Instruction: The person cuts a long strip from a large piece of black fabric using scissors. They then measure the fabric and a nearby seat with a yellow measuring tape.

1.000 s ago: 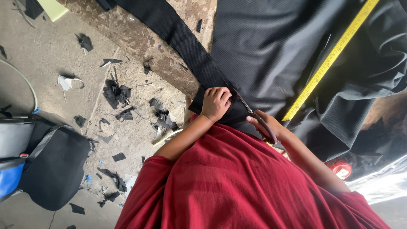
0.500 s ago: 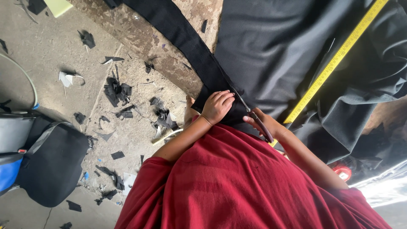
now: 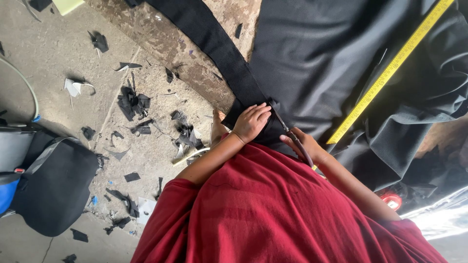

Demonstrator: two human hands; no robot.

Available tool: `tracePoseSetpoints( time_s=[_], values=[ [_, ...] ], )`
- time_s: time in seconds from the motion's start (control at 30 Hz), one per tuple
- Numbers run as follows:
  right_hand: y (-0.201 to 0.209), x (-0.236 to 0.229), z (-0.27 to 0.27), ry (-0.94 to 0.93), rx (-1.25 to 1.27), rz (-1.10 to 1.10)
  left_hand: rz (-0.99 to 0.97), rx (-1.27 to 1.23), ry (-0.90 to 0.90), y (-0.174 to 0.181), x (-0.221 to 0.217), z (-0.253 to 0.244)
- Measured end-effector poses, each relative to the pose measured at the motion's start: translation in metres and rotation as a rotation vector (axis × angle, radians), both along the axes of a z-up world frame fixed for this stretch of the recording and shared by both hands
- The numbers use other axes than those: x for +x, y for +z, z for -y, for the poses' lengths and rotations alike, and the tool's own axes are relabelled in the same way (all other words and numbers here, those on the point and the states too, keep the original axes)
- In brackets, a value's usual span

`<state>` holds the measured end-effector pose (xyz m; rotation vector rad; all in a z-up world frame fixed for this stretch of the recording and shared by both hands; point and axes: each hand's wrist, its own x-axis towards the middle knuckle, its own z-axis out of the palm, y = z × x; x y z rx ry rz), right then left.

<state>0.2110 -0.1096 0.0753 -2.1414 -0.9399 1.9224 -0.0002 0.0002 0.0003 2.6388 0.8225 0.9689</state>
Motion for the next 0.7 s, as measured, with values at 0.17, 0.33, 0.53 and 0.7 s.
tracePoseSetpoints(
  time_s=[0.17,0.33,0.53,0.7],
  values=[
    [0.048,-0.01,-0.025,0.059,-0.023,0.019,-0.012,0.007,-0.006,0.005,0.002,0.003],
    [0.031,-0.009,-0.021,0.015,-0.003,0.036,0.004,-0.015,-0.003,0.002,0.002,0.002],
    [0.035,-0.008,-0.024,0.026,0.008,0.026,0.017,-0.006,0.0,0.001,0.001,0.002],
    [0.032,-0.009,-0.039,0.077,0.025,-0.002,0.024,-0.018,-0.026,0.013,0.001,0.0]
  ],
)
